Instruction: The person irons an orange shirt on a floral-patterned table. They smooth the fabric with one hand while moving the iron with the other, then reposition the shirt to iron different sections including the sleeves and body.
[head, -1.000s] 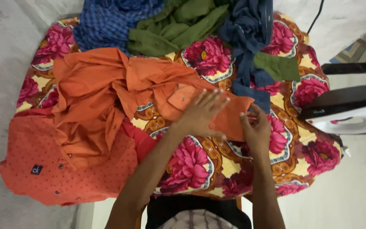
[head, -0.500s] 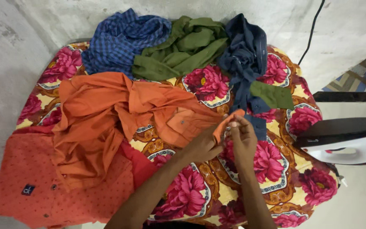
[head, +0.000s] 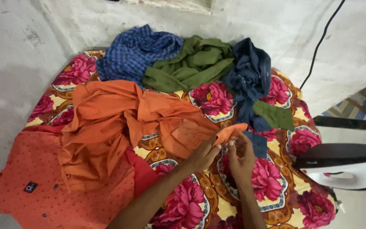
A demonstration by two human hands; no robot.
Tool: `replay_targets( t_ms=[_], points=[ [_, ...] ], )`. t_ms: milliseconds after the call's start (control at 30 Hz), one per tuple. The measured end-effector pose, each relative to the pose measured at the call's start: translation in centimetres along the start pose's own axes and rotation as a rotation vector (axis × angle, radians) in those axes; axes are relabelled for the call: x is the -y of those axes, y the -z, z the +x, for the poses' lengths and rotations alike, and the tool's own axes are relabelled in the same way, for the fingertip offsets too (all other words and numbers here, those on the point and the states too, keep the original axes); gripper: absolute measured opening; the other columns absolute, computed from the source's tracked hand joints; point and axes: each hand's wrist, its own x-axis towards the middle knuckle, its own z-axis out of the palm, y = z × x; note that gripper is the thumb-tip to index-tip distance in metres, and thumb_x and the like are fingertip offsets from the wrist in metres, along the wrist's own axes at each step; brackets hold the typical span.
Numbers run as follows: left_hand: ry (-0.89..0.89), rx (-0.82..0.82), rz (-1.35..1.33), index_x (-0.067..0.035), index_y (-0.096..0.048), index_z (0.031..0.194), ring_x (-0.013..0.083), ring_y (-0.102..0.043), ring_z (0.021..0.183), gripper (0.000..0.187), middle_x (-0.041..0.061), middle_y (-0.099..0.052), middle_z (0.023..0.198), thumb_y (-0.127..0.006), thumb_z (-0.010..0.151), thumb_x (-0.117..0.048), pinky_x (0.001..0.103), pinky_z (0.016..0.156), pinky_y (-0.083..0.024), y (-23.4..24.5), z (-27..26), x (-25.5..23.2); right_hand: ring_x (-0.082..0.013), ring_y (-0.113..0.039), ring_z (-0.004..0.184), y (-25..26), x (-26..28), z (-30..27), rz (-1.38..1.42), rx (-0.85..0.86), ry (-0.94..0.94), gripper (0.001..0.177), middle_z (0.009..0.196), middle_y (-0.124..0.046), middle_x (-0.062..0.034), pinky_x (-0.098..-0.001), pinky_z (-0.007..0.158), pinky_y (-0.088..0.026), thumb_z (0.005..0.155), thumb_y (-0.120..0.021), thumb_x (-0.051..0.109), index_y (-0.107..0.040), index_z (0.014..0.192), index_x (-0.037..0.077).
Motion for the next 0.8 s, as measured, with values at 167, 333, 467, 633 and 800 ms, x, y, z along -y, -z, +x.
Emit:
replay_targets(
  t_ms=[167,333,467,633,800],
  points=[
    [-0.167,-0.033,-0.117,0.007,-0.049,0.139,0.0349,-0.066,0.115,0.042,0.024,-0.066,0.122,-0.044,0.106,-0.019,0.045,0.097,-0.05,-0.3,-0.1,1.2,-0.0202,-0.065,0.109,-0.5,1.4,-0.3,-0.209,0.066,0.151,0.046,0.13,-0.062,-0.0143,-0.0304,0.09,-0.054,0.1,-0.066,0.013,-0.052,0.141,-0.001],
    [0.116,-0.062,-0.237,0.003,-0.031,0.149,0.031,-0.069,0.112,0.056,0.022,-0.07,0.117,-0.043,0.105,-0.029,0.042,0.099,-0.052,-0.9,-0.2,2.5,-0.0345,-0.058,0.122,-1.1,2.5,-0.2,-0.413,0.118,0.258,0.05,0.139,-0.053,-0.022,-0.0377,0.095,-0.052,0.097,-0.065,0.013,-0.05,0.143,-0.001],
    [0.071,-0.244,-0.166,0.004,-0.056,0.131,0.0295,-0.06,0.108,0.048,0.018,-0.061,0.113,-0.043,0.107,-0.037,0.043,0.096,-0.048,-1.3,-1.0,6.3,-0.0401,-0.056,0.129,-1.6,2.6,-0.5,-0.44,0.2,0.295,0.051,0.143,-0.05,-0.0249,-0.0426,0.102,-0.049,0.094,-0.065,0.012,-0.051,0.142,0.001],
    [0.216,-0.491,-0.428,0.006,-0.055,0.122,0.0242,-0.052,0.101,0.048,0.011,-0.052,0.107,-0.049,0.109,-0.039,0.042,0.096,-0.045,-0.5,-2.6,11.8,-0.0465,-0.052,0.131,-2.2,1.9,-0.9,-0.561,0.237,0.467,0.05,0.145,-0.048,-0.0263,-0.0481,0.108,-0.045,0.097,-0.063,0.014,-0.049,0.142,0.0],
    [0.253,-0.621,-0.362,0.002,-0.046,0.135,0.0168,-0.056,0.1,0.049,0.006,-0.055,0.112,-0.062,0.102,-0.03,0.041,0.09,-0.048,2.1,-3.2,8.7,-0.0408,-0.059,0.121,-2.5,0.2,-1.5,-0.481,0.278,0.289,0.048,0.139,-0.053,-0.0259,-0.0426,0.099,-0.051,0.097,-0.063,0.018,-0.05,0.14,0.0]
  ],
)
